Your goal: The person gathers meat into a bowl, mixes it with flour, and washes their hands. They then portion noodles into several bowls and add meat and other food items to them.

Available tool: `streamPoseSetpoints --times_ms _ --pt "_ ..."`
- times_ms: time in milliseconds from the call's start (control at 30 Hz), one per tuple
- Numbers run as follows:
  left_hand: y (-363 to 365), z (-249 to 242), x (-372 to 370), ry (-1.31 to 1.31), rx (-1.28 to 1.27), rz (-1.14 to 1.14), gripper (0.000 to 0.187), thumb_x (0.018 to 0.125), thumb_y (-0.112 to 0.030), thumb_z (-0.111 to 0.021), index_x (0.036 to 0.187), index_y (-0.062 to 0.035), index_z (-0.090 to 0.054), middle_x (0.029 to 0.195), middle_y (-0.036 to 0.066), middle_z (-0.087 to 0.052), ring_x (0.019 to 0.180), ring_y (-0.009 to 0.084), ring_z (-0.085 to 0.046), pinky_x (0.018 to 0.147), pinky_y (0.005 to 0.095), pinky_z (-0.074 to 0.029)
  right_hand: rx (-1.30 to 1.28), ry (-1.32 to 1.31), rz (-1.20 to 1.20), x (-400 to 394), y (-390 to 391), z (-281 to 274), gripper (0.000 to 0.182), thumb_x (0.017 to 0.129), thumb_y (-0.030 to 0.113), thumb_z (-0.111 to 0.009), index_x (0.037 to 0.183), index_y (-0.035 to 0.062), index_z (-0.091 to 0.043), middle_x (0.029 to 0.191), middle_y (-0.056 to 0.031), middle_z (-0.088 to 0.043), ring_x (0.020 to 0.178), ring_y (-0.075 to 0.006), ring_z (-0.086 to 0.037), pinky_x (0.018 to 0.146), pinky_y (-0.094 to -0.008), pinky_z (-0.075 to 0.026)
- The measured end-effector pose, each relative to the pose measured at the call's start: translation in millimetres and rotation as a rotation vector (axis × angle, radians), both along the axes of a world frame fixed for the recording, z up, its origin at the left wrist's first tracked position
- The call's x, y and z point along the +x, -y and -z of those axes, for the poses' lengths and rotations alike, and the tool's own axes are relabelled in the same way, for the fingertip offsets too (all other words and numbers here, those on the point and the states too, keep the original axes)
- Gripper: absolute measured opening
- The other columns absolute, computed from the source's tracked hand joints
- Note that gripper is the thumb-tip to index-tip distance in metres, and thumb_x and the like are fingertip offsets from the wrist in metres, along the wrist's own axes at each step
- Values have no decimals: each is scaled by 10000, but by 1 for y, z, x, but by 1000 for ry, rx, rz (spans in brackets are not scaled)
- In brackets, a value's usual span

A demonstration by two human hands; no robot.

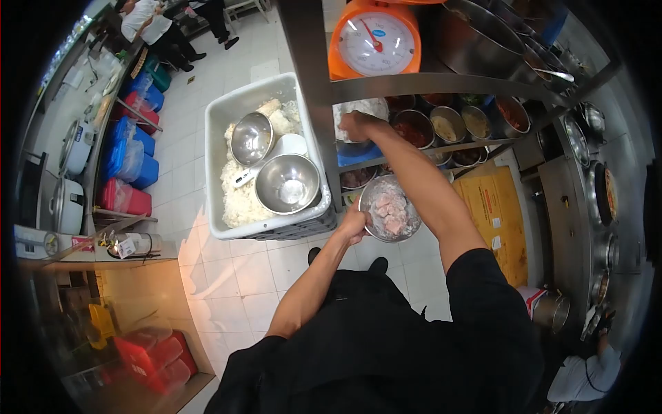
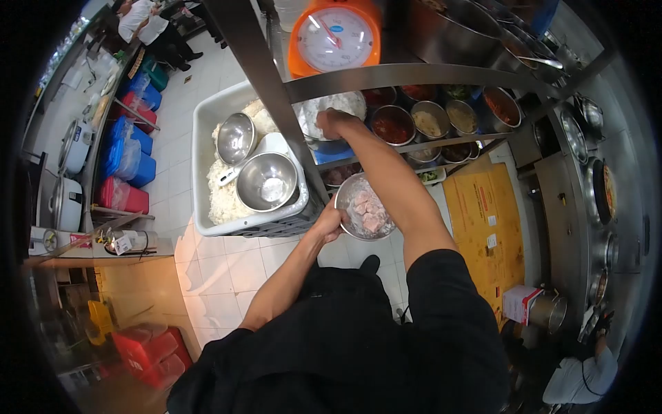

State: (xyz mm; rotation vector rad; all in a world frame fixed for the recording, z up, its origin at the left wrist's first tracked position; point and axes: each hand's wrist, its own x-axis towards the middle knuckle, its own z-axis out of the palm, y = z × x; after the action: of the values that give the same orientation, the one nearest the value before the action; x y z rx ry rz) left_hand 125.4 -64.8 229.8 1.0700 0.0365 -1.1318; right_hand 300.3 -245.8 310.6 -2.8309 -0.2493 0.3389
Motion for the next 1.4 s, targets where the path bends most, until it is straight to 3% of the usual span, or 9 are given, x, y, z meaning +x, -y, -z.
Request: streamPoseSetpoints --times_ms 233,367,433,633,733,833,1033,1167,1400 --pt "-4 -26 10 30 8 -79 843 624 146 -386 1413 -142 -315 1197 143 -515 965 292 -596 613 386 -575 286 391 83 -9 34 -20 191 764 94 -583 917 11 -663 859 -214 -664 859 -338 -652 771 -413 -505" --pt "-3 -13 18 -2 -12 -47 828 632 121 -400 1410 -143 -292 1196 160 -509 941 326 -619 603 449 -606 608 -272 237 -97 46 -79 251 782 68 -606 1017 -15 -642 886 -174 -667 822 -253 -662 739 -378 -526" --pt "3 -15 32 16 -25 66 781 684 51 -441 1410 -159 -248 1286 182 -463 1031 379 -592 631 509 -599 115 -87 -23 -146 39 -54 294 776 40 -591 1065 5 -628 962 -194 -653 936 -321 -632 847 -396 -501" --pt "29 -6 57 32 -95 473 795 651 38 -449 1404 -133 -263 1227 182 -496 1006 378 -597 676 549 -588 93 -2 297 -250 -1 -30 390 752 120 -640 1124 14 -591 1069 -224 -615 1098 -381 -556 951 -416 -451" --pt "39 7 41 124 -81 784 782 643 50 -436 1391 -127 -294 1197 174 -508 1048 365 -565 694 548 -580 -324 239 763 -301 -77 37 439 737 214 -657 1127 22 -593 1015 -246 -638 1023 -398 -595 904 -437 -478" --pt "20 61 -7 132 30 971 767 632 73 -416 1370 -118 -332 1184 166 -508 1029 338 -571 676 504 -587 -23 -126 1279 -336 -114 87 450 736 265 -632 1114 21 -610 978 -248 -652 917 -376 -640 823 -458 -513" --pt "-109 96 -93 -109 170 1501 792 626 89 -388 1365 -195 -361 958 107 -531 744 237 -593 564 434 -575 -128 36 1698 -409 -360 83 441 777 261 -634 1153 49 -541 999 -229 -646 921 -401 -635 793 -500 -509" --pt "-243 107 -145 250 176 1821 822 635 93 -381 1398 -206 -316 1159 168 -513 898 340 -594 629 565 -563 373 -85 2324 -450 -502 132 496 779 339 -657 1179 89 -504 1141 -221 -599 997 -380 -619 831 -511 -493" --pt "-486 136 -204 -3 359 2360 744 619 91 -405 1343 -71 -343 1189 185 -481 1034 414 -551 743 656 -522 230 120 2836 -448 -815 54 553 702 355 -727 1109 23 -551 1123 -224 -603 1079 -384 -559 889 -467 -473"
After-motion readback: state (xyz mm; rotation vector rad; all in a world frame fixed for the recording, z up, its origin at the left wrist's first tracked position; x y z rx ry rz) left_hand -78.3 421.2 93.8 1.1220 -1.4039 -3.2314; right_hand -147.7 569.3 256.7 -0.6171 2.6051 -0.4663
